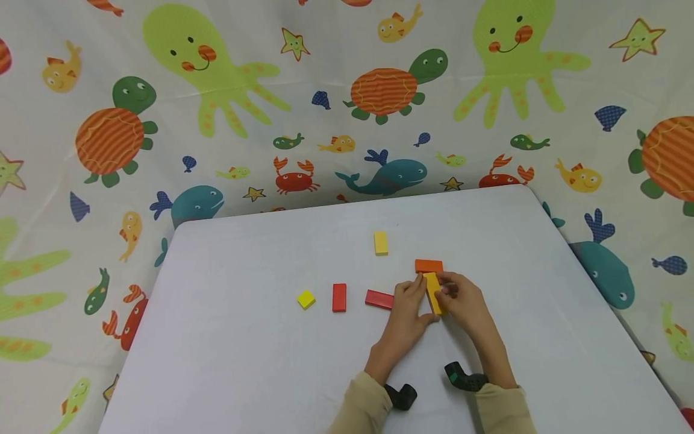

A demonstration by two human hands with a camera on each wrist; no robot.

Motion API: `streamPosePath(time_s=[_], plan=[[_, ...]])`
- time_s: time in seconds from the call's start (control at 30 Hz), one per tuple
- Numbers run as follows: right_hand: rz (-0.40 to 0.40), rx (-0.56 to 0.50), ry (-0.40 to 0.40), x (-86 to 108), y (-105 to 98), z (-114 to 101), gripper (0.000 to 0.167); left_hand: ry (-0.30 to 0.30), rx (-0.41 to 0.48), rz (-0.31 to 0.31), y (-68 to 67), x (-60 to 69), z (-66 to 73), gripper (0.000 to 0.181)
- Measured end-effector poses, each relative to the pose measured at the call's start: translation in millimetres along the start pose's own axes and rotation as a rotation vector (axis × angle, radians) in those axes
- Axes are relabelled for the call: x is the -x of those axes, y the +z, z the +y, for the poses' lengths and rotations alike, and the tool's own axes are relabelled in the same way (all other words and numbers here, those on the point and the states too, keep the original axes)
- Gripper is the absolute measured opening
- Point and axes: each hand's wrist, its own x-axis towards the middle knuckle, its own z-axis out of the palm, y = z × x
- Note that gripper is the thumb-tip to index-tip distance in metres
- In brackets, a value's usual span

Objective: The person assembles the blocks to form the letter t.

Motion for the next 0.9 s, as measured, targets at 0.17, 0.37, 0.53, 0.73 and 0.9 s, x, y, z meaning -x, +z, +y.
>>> streamPosePath(time_s=[0.17,0.37,0.53,0.73,0.9], plan=[[0.006,-0.003,-0.003,-4.9,3,-2,0.046,0.016,0.011,-0.023,-2.5,-5.9,-11.8,0.084],[0.021,-0.009,-0.006,-11.4,7,-5,0.046,0.023,-0.019,-0.035,-8.6,-14.5,-19.7,0.085],[0.019,-0.004,-0.013,-17.0,8,-6,0.046,0.004,0.004,-0.044,-11.1,-18.8,-20.2,0.085],[0.014,0.002,-0.007,-20.3,5,-6,0.045,-0.014,0.018,-0.027,-7.9,-21.2,-16.0,0.084],[0.003,-0.007,-0.014,-20.9,5,-5,0.046,-0.033,-0.021,-0.002,-4.3,-21.6,-13.6,0.083]])
